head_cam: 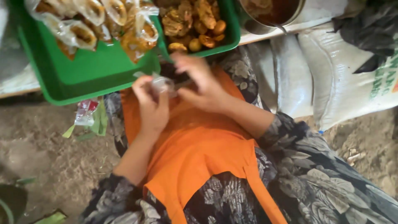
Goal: Packaging cooked chicken and eggs into small plastic bags using a spoon.
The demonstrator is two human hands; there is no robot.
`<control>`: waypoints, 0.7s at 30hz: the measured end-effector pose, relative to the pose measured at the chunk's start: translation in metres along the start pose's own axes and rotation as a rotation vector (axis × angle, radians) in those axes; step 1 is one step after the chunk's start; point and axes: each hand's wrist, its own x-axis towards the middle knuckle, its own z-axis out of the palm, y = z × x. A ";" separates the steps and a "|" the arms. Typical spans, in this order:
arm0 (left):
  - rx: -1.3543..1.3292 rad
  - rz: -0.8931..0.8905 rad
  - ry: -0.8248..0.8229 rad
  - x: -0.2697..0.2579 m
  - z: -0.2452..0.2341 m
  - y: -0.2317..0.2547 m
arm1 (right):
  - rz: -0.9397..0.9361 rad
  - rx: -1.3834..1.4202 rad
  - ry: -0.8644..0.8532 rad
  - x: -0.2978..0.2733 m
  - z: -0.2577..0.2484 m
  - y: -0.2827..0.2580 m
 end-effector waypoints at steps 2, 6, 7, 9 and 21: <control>-0.117 -0.030 -0.033 0.000 -0.006 0.001 | -0.095 -0.148 0.143 -0.019 -0.030 0.027; 0.088 -0.043 -0.093 -0.004 -0.006 -0.012 | 0.238 -0.112 0.858 -0.081 -0.087 0.145; 0.099 -0.045 -0.148 -0.004 -0.003 -0.018 | 0.354 -0.153 0.940 -0.091 -0.104 0.168; 0.093 -0.092 -0.208 0.000 0.010 -0.020 | 0.360 -0.098 0.921 -0.091 -0.125 0.192; 0.046 -0.420 -0.544 0.045 0.025 -0.057 | 0.334 -0.295 0.610 0.002 -0.221 0.260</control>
